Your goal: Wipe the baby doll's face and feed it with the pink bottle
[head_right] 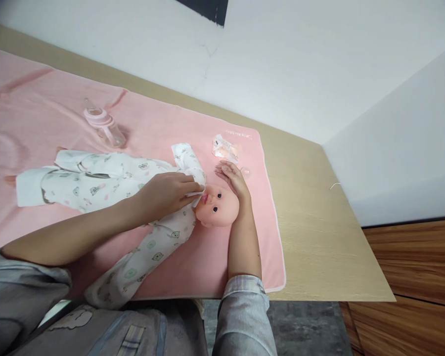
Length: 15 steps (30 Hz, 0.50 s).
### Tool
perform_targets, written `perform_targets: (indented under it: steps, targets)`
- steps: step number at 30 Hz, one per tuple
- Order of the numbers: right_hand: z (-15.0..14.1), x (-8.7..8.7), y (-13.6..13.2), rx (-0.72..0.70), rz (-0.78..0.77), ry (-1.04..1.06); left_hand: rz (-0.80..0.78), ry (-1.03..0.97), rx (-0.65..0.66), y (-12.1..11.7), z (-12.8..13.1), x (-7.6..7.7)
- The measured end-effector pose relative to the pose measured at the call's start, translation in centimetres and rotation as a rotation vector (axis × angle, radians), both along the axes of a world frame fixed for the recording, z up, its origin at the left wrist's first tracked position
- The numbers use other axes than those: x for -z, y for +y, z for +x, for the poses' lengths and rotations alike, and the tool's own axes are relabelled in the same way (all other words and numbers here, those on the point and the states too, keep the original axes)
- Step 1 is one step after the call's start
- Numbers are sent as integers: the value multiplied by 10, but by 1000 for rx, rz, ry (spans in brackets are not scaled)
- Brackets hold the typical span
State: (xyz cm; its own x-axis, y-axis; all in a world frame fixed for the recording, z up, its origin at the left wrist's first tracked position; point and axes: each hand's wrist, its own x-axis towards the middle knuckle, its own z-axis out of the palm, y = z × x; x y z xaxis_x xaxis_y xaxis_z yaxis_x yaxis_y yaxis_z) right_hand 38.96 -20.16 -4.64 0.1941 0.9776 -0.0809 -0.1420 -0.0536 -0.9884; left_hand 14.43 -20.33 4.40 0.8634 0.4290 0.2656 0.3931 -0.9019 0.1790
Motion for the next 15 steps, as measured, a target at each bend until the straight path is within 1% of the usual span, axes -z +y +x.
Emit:
perform_targets:
  steps: [5,9,15]
  targets:
    - [5,5,5,-12,-9,23,4,-50,25,3,1,3]
    - [8,8,9,-26,-1,54,-2,-94,13,3,3,5]
    - [7,8,9,-24,-6,63,-25,-137,9,3,5,8]
